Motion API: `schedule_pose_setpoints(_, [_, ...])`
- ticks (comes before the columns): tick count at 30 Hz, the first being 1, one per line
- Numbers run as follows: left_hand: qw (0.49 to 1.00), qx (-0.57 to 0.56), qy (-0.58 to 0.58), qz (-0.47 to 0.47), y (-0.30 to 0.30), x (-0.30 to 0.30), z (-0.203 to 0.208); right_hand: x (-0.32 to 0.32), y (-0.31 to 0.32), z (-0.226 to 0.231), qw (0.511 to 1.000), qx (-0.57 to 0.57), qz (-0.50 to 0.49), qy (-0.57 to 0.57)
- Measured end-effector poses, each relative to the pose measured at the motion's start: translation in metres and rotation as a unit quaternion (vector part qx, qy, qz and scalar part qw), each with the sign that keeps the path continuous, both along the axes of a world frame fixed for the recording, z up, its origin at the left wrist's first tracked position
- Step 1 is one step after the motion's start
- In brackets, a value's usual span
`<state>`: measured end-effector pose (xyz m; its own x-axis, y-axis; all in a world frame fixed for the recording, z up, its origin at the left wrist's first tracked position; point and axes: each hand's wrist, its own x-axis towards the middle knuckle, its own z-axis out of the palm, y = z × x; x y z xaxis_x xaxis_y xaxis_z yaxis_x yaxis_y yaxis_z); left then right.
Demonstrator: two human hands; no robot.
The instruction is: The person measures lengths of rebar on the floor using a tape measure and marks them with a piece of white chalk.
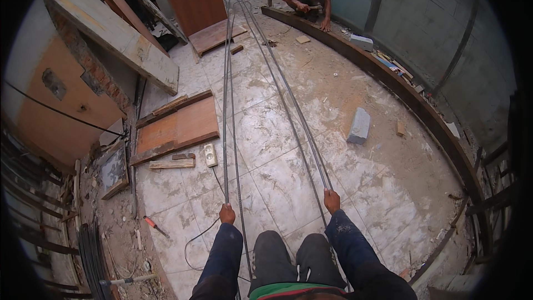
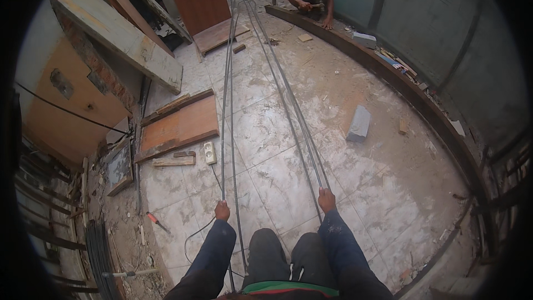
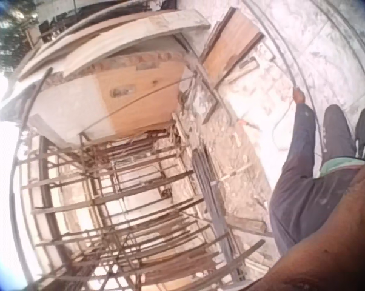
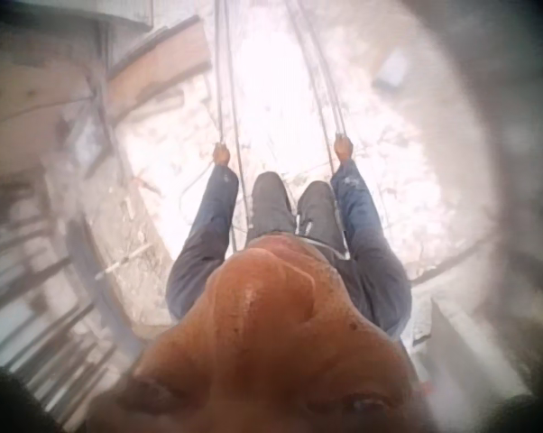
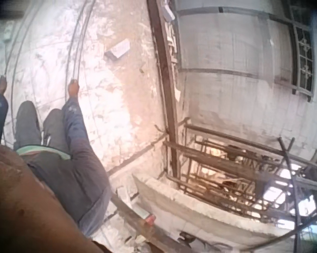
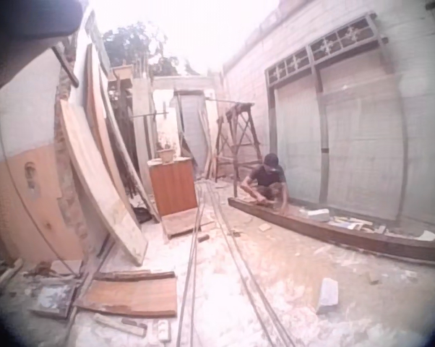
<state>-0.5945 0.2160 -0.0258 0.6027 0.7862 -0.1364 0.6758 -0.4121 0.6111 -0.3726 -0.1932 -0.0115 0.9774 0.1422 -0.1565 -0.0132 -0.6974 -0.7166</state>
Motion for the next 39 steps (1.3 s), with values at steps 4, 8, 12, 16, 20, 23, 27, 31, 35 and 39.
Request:
schedule_pose_setpoints(4, [1.0,0.004,0.008,0.008,-0.022,-0.035,0.007,-0.03,-0.028,0.011,1.0,-0.029,-0.004,-0.008])
schedule_pose_setpoints(8, [0.999,-0.008,0.039,0.012,-0.055,-0.104,0.022,-0.089,-0.073,0.016,0.999,-0.033,-0.004,-0.029])
schedule_pose_setpoints(12, [0.999,-0.023,0.037,0.025,-0.093,-0.189,0.038,-0.166,-0.127,0.02,0.999,-0.026,-0.005,0.042])
schedule_pose_setpoints(16, [0.996,-0.062,0.057,0.037,-0.136,-0.295,0.04,-0.256,-0.191,0.016,0.997,-0.002,0.001,0.082])
schedule_pose_setpoints(20, [0.988,-0.119,0.079,0.05,-0.193,-0.407,0.038,-0.357,-0.264,0.015,0.99,0.056,-0.021,0.128])
schedule_pose_setpoints(23, [0.986,-0.112,0.121,0.028,-0.233,-0.49,0.049,-0.432,-0.321,0.024,0.981,-0.02,-0.043,0.19])
schedule_pose_setpoints(27, [0.939,-0.137,0.306,-0.074,-0.252,-0.564,0.076,-0.508,-0.379,0.041,0.966,-0.094,-0.062,0.232])
schedule_pose_setpoints(31, [0.908,-0.078,0.402,-0.087,-0.235,-0.563,0.103,-0.522,-0.414,0.062,0.931,-0.277,0.013,0.237])
schedule_pose_setpoints(35, [0.981,-0.025,0.179,-0.073,-0.187,-0.491,0.106,-0.475,-0.395,0.072,0.94,-0.288,-0.06,0.17])
schedule_pose_setpoints(39, [0.982,0.02,0.136,-0.13,-0.137,-0.372,0.072,-0.376,-0.322,0.063,0.975,-0.191,-0.086,0.078])
